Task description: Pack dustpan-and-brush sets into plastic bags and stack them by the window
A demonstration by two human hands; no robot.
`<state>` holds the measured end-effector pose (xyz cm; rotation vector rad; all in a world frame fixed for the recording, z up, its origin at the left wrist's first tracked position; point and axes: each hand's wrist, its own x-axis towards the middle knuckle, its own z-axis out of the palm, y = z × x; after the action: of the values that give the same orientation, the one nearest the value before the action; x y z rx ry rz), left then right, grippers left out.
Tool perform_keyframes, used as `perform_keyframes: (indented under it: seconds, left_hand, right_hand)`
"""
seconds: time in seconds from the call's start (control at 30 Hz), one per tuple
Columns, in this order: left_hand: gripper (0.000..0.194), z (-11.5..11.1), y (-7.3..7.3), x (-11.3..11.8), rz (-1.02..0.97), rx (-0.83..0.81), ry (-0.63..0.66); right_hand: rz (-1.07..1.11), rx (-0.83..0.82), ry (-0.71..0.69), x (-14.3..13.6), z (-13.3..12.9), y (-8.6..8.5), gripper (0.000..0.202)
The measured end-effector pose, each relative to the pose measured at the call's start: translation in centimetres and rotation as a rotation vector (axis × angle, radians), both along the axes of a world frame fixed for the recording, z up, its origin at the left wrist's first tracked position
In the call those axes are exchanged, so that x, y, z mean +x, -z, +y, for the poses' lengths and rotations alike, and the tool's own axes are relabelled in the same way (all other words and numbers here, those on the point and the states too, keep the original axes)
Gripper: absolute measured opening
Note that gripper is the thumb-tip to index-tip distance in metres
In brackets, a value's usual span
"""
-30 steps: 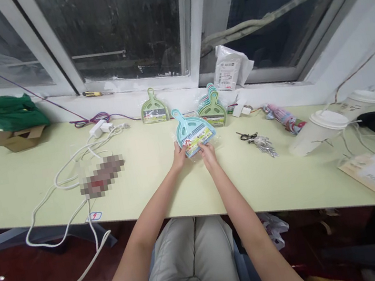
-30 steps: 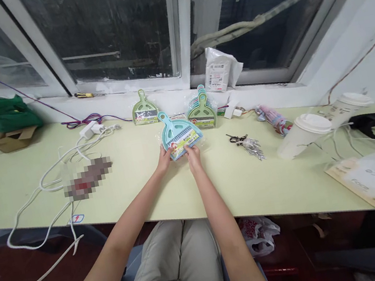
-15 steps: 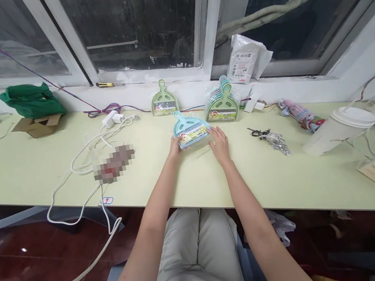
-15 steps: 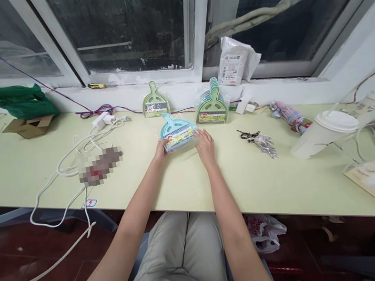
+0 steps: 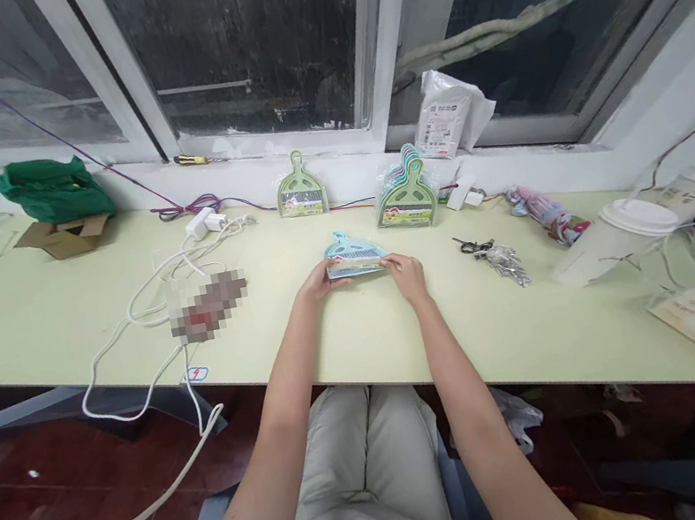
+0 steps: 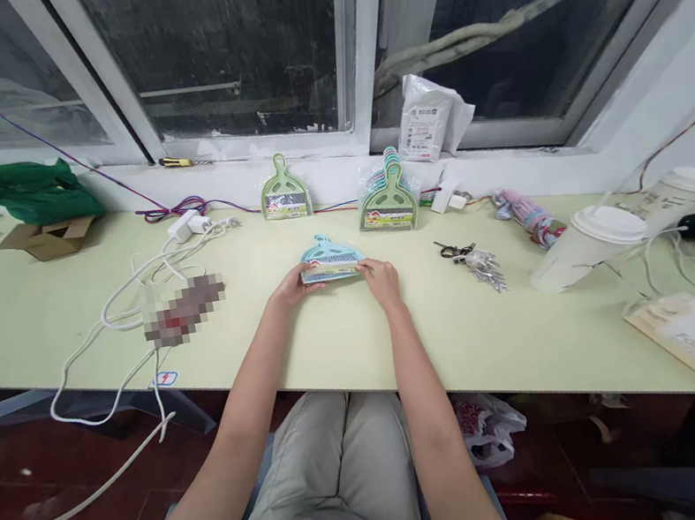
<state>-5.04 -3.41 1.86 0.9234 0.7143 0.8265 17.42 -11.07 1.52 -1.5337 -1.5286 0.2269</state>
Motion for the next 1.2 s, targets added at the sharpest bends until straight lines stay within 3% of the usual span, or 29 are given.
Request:
perform_keyframes:
  seconds: [0.1,0.33,0.5,0.57,0.63,0.77,0.87,0.93,1.07,1.2]
  left_hand:
    - [0.035,0.1,-0.2,-0.2,0.110,-0.102,0.058]
    - [0.048,-1.1,-0.5,0.4,0.071,0.107,0.155]
    - [0.054,-1.6,-0.9,0.6,0.167,0.172,0.188]
    - [0.059,-1.7,-1.1,0.8,0.174,0.191,0.163]
    - [0.070,-2.0,-1.4,1.1,0.158,0.205,0.102]
    - [0.102,-2.5,-1.6,1.8,0.150,0.314,0.003]
    - [0.116,-2.0,-0.9,2.1,0.307,0.469,-0.080]
    - [0.100,-1.4,-0.2,2.3,0.411,0.533,-0.172]
    - [0.046,-0.1,0.8,2.8,0.530,0.590,-0.285]
    - [0.026,0.7,0.8,4.8,0.767,0.719,-0.342]
  right_hand:
    - [-0.029,-0.063,0.075,0.0,0.2,0.2,0.020]
    - [0.043,0.035,0.216,0.7,1.2,1.4,0.014]
    - [0.504,-0.056,0.067,1.5,2.0,2.5,0.054]
    - [0.712,-0.088,-0.004,1.6,2.4,2.8,0.062]
    - [0.853,-0.071,-0.037,1.7,2.9,3.0,0.057]
    - [0.995,0.009,0.104,2.2,3.5,3.3,0.052]
    - [1.021,0.038,0.132,2.8,3.4,3.3,0.057]
    - [0.989,0.060,0.083,2.9,3.3,3.2,0.059]
    - [0.897,0.138,0.010,2.9,3.8,2.9,0.058]
    - [0.721,0.174,0.102,4.4,4.9,3.0,0.048]
